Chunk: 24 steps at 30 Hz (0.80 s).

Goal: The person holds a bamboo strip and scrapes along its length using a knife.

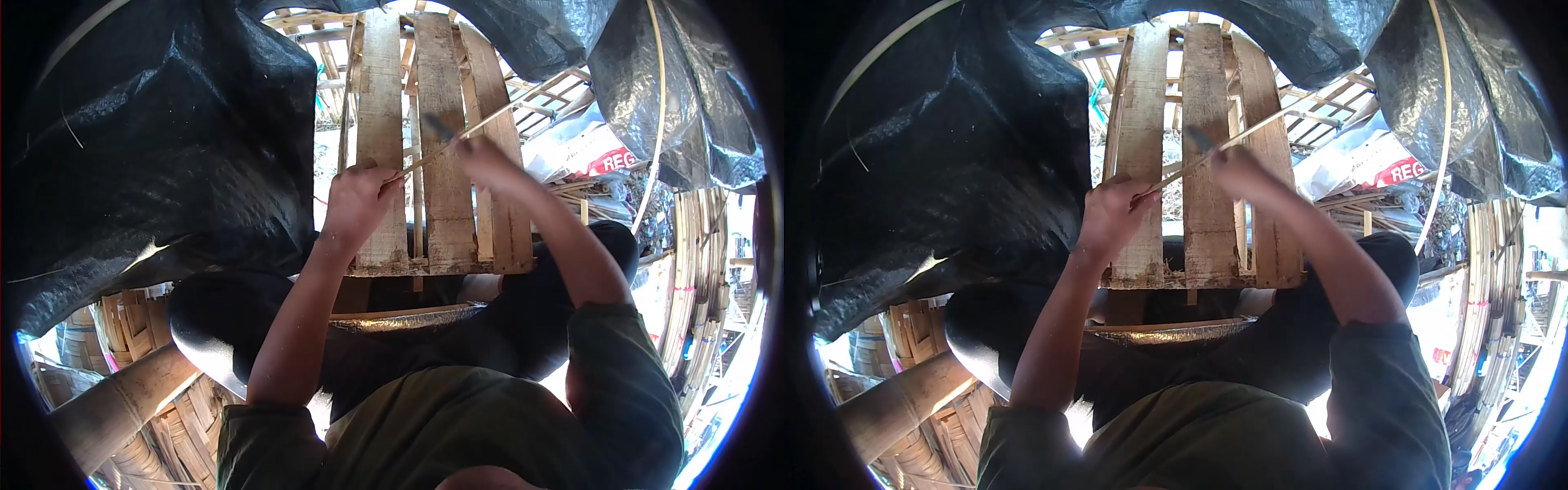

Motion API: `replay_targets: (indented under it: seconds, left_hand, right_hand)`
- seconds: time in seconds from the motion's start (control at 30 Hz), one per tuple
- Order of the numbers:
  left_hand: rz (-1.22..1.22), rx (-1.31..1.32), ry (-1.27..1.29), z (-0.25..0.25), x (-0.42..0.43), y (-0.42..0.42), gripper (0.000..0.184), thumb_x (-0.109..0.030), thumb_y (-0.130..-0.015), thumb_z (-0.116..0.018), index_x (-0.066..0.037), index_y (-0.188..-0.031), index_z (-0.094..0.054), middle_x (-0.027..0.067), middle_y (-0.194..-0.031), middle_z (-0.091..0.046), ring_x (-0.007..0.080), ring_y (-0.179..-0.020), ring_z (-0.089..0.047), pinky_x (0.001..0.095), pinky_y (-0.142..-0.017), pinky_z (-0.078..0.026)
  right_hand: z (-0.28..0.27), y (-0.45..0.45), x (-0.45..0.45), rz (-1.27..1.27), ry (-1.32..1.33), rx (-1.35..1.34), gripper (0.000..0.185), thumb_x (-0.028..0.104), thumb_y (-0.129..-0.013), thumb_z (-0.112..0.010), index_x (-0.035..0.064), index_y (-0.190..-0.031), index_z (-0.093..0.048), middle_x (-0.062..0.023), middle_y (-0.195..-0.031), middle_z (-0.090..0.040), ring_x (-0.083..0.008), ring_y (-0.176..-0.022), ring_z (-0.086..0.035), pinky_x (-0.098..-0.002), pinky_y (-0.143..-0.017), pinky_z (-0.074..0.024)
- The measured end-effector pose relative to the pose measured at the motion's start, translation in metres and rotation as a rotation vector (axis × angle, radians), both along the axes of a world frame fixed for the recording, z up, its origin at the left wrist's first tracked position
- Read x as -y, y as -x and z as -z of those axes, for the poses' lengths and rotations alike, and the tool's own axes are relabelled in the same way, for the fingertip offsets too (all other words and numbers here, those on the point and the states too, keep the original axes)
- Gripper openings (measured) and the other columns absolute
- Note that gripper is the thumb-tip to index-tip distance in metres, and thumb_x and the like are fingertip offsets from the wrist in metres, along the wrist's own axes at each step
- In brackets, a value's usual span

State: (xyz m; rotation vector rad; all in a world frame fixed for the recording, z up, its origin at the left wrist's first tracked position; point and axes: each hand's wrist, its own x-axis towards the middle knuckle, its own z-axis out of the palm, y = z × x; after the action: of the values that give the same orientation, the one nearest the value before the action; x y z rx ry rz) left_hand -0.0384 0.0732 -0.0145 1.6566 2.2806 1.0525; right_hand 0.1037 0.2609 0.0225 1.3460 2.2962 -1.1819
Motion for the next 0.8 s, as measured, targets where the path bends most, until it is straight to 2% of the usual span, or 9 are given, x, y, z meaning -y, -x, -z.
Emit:
replay_targets:
  seconds: [0.07, 0.17, 0.27, 0.33, 0.37, 0.4, 0.5, 0.7, 0.8]
  left_hand:
    - [0.000, 0.008, 0.002, -0.002, 0.000, 0.000, 0.015, -0.017, -0.081, -0.075, -0.005, -0.089, -0.071, 0.0104, -0.075, -0.063, 0.0271, -0.067, -0.066, 0.0362, -0.062, -0.052]
    - [0.000, 0.012, 0.007, -0.003, 0.000, -0.001, 0.015, -0.017, -0.081, -0.075, -0.005, -0.088, -0.070, 0.0105, -0.075, -0.063, 0.0271, -0.066, -0.066, 0.0363, -0.062, -0.051]
    - [-0.008, 0.039, 0.041, -0.008, -0.001, -0.003, 0.013, -0.017, -0.081, -0.074, -0.005, -0.086, -0.070, 0.0115, -0.074, -0.063, 0.0291, -0.066, -0.065, 0.0390, -0.063, -0.051]
    - [-0.010, 0.067, 0.069, -0.009, 0.000, -0.001, 0.012, -0.016, -0.082, -0.072, -0.005, -0.084, -0.069, 0.0124, -0.074, -0.063, 0.0311, -0.067, -0.064, 0.0415, -0.065, -0.051]
    - [-0.010, 0.086, 0.046, -0.007, -0.001, 0.000, 0.012, -0.017, -0.082, -0.072, -0.005, -0.084, -0.069, 0.0123, -0.074, -0.063, 0.0311, -0.067, -0.064, 0.0413, -0.064, -0.051]
    - [-0.014, 0.107, 0.021, -0.005, -0.001, 0.001, 0.012, -0.017, -0.082, -0.072, -0.005, -0.084, -0.070, 0.0122, -0.073, -0.063, 0.0310, -0.067, -0.064, 0.0411, -0.064, -0.051]
    - [0.019, 0.028, 0.015, -0.004, -0.001, 0.000, 0.015, -0.016, -0.080, -0.076, -0.004, -0.088, -0.071, 0.0112, -0.074, -0.063, 0.0273, -0.064, -0.065, 0.0360, -0.059, -0.050]
    - [-0.001, 0.077, 0.023, -0.010, 0.001, 0.000, 0.013, -0.015, -0.080, -0.075, -0.004, -0.084, -0.069, 0.0123, -0.074, -0.063, 0.0313, -0.067, -0.064, 0.0404, -0.062, -0.050]
    - [0.001, 0.083, 0.008, -0.012, 0.001, -0.001, 0.014, -0.016, -0.080, -0.075, -0.004, -0.084, -0.069, 0.0125, -0.074, -0.063, 0.0315, -0.067, -0.064, 0.0404, -0.062, -0.050]
  right_hand:
    - [0.005, -0.006, -0.029, 0.064, -0.244, -0.033, 0.049, 0.041, -0.105, -0.034, 0.0003, -0.086, -0.054, -0.0015, -0.054, -0.049, -0.0162, -0.042, -0.050, -0.0334, -0.041, -0.0451]
    - [0.037, -0.009, -0.012, 0.027, -0.152, 0.002, 0.048, 0.042, -0.105, -0.034, 0.0007, -0.087, -0.052, -0.0013, -0.054, -0.048, -0.0154, -0.042, -0.050, -0.0327, -0.041, -0.0440]
    - [0.051, -0.006, 0.021, -0.051, -0.321, -0.192, 0.049, 0.038, -0.104, -0.038, -0.0010, -0.083, -0.060, -0.0107, -0.063, -0.062, -0.0194, -0.047, -0.061, -0.0355, -0.042, -0.0486]
    - [0.008, -0.003, 0.006, 0.040, 0.052, -0.102, 0.047, 0.037, -0.104, -0.036, -0.0002, -0.088, -0.059, -0.0095, -0.065, -0.060, -0.0165, -0.050, -0.061, -0.0331, -0.040, -0.0467]
    - [0.000, -0.002, 0.000, 0.199, 0.012, -0.062, 0.045, 0.040, -0.105, -0.032, 0.0022, -0.085, -0.049, -0.0022, -0.055, -0.047, -0.0123, -0.043, -0.050, -0.0283, -0.039, -0.0422]
    - [-0.004, -0.006, -0.015, 0.148, -0.075, -0.034, 0.042, 0.035, -0.105, -0.033, 0.0001, -0.098, -0.055, -0.0056, -0.060, -0.056, -0.0142, -0.046, -0.056, -0.0299, -0.039, -0.0442]
    - [0.039, -0.011, 0.016, 0.206, -0.183, -0.149, 0.045, 0.036, -0.105, -0.033, 0.0010, -0.088, -0.056, -0.0047, -0.052, -0.052, -0.0154, -0.039, -0.051, -0.0304, -0.036, -0.0416]
    - [-0.016, -0.008, 0.014, -0.027, 0.187, -0.047, 0.048, 0.040, -0.104, -0.034, -0.0025, -0.086, -0.048, -0.0062, -0.053, -0.051, -0.0139, -0.036, -0.045, -0.0310, -0.033, -0.0393]
    - [-0.008, -0.010, 0.012, 0.076, 0.207, -0.049, 0.049, 0.044, -0.104, -0.033, 0.0026, -0.081, -0.043, -0.0045, -0.056, -0.048, -0.0104, -0.040, -0.044, -0.0296, -0.031, -0.0334]
